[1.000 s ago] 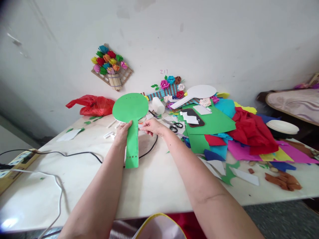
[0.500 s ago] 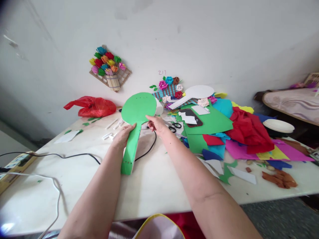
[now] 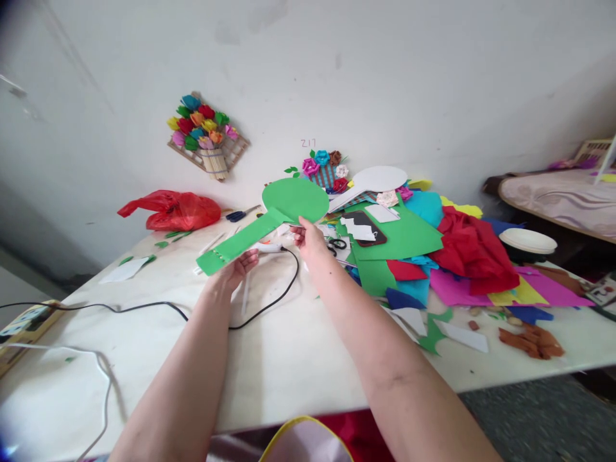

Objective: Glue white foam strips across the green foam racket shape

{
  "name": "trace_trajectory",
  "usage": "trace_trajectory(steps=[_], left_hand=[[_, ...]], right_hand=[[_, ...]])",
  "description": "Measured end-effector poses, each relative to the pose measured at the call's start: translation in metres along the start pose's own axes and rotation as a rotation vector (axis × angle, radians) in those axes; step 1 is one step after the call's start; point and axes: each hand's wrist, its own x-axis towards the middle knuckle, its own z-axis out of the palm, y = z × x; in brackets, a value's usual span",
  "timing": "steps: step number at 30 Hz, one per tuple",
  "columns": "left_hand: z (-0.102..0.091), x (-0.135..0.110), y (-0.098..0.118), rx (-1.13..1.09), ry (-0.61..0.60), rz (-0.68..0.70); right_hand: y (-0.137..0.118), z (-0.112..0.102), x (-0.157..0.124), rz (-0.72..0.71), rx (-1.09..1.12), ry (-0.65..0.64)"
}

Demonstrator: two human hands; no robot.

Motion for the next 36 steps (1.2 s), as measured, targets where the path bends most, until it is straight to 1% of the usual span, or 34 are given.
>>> trace_trajectory(steps=[5, 7, 11, 14, 16, 19, 21, 23, 24, 26, 28, 29, 31, 32, 36], left_hand=[[0.026, -0.007, -0.003, 0.14, -0.209, -0.002], [0.036, -0.009, -0.004, 0.125, -0.24, 0.026], [0.05, -0.011, -0.007, 0.025, -0.142, 0.136], [0.055, -0.011, -0.011, 0.02, -0.092, 0.189], [0.056, -0.009, -0.013, 0.004, -0.034, 0.225], [0.055, -0.007, -0.012, -0.014, 0.06, 0.27], [0.051, -0.006, -0.009, -0.023, 0.101, 0.295], [0.045, -0.004, -0.003, -0.046, 0.124, 0.318], [0.041, -0.004, 0.0, -0.064, 0.139, 0.328], [0.031, -0.002, 0.005, -0.079, 0.179, 0.322], [0.021, 0.0, 0.009, -0.083, 0.213, 0.32], [0.017, 0.0, 0.01, -0.09, 0.231, 0.329], [0.012, 0.002, 0.011, -0.112, 0.262, 0.349], [0.01, 0.003, 0.01, -0.122, 0.273, 0.357], [0.008, 0.006, 0.008, -0.142, 0.302, 0.367]], right_hand=[[0.015, 0.014, -0.006, 0.039, 0.011, -0.068], [0.025, 0.021, -0.012, 0.056, 0.009, -0.067], [0.043, 0.029, -0.022, 0.101, -0.016, -0.064], [0.054, 0.031, -0.027, 0.108, -0.044, -0.101], [0.059, 0.031, -0.03, 0.11, -0.069, -0.112], [0.066, 0.032, -0.032, 0.117, -0.105, -0.143], [0.069, 0.032, -0.032, 0.124, -0.13, -0.182], [0.069, 0.031, -0.031, 0.136, -0.164, -0.19], [0.068, 0.03, -0.029, 0.131, -0.178, -0.165], [0.063, 0.026, -0.024, 0.083, -0.175, -0.064], [0.053, 0.021, -0.018, -0.015, -0.117, 0.069], [0.048, 0.017, -0.014, -0.069, -0.101, 0.104], [0.037, 0.011, -0.007, -0.132, -0.138, 0.196], [0.032, 0.007, -0.004, -0.16, -0.179, 0.219], [0.023, -0.005, 0.005, -0.219, -0.39, 0.211]])
